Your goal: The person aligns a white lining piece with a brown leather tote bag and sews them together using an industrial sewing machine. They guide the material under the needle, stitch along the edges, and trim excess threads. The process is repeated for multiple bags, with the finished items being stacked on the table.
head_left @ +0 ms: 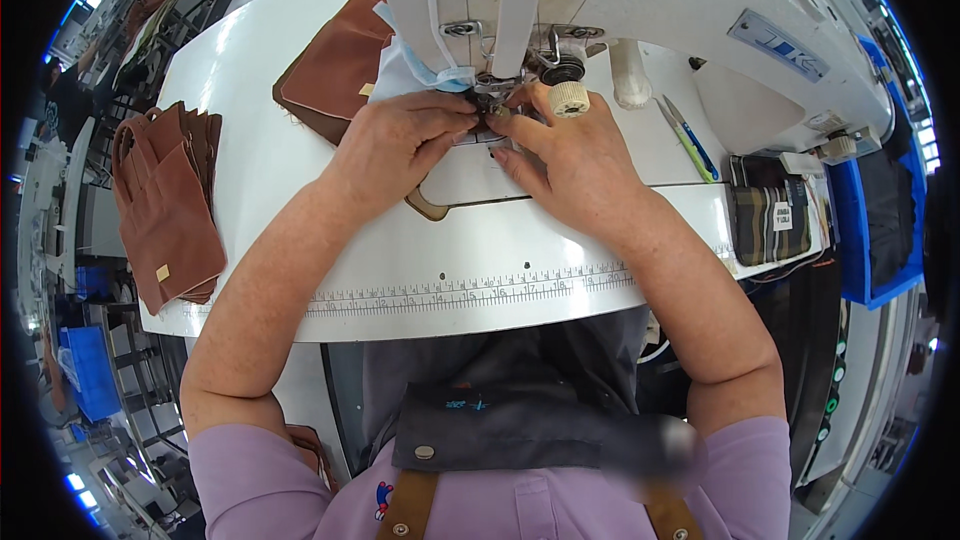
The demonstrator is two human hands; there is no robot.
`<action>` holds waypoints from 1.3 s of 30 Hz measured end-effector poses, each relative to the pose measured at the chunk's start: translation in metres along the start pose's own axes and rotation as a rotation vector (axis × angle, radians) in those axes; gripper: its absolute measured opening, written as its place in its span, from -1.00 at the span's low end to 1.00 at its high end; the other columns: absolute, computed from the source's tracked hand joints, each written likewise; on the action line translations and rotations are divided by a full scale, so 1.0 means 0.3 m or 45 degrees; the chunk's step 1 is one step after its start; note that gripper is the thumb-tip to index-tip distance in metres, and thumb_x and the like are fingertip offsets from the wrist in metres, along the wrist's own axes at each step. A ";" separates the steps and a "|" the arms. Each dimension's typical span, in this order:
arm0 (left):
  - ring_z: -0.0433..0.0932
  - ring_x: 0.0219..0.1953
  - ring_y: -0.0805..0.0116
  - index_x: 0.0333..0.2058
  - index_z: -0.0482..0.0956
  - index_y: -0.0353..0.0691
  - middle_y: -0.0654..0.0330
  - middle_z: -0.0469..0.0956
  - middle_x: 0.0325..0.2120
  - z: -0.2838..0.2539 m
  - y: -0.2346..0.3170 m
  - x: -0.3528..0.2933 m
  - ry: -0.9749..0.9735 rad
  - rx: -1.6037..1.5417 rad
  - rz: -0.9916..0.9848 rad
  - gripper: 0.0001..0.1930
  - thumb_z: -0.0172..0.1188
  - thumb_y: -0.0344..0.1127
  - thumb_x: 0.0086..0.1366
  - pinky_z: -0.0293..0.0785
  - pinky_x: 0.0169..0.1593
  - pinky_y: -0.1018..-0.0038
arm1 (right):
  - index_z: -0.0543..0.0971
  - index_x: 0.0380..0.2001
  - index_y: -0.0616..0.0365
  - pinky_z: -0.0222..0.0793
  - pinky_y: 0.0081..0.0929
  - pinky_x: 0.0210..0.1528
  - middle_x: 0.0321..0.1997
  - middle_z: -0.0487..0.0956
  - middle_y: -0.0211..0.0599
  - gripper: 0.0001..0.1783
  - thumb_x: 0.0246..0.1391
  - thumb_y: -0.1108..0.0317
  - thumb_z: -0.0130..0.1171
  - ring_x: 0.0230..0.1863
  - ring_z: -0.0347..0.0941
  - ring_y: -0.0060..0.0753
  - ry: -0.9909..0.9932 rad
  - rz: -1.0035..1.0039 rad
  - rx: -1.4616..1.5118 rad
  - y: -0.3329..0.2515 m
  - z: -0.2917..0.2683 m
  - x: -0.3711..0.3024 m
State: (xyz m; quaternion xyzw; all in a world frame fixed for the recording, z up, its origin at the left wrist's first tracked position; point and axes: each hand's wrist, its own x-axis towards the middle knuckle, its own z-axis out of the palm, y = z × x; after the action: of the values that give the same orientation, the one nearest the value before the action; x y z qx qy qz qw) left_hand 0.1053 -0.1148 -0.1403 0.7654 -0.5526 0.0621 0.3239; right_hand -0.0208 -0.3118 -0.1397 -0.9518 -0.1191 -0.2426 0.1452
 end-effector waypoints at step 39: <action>0.65 -0.27 -0.12 -0.21 0.70 -0.33 -0.08 0.68 -0.32 0.012 -0.045 0.030 0.156 0.288 -0.056 -0.84 0.29 -0.43 0.24 0.54 -0.17 0.17 | 0.56 -0.42 0.11 0.42 -0.04 -0.29 -0.52 0.57 -0.09 -0.56 0.37 -0.01 0.00 -0.41 0.53 0.11 0.095 0.308 0.520 0.032 -0.008 0.023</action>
State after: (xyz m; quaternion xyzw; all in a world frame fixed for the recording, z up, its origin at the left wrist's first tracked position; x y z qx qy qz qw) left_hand 0.1197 -0.1217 -0.1446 0.8038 -0.5044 0.1635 0.2699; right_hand -0.0131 -0.3204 -0.1362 -0.9004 -0.0454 -0.2293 0.3670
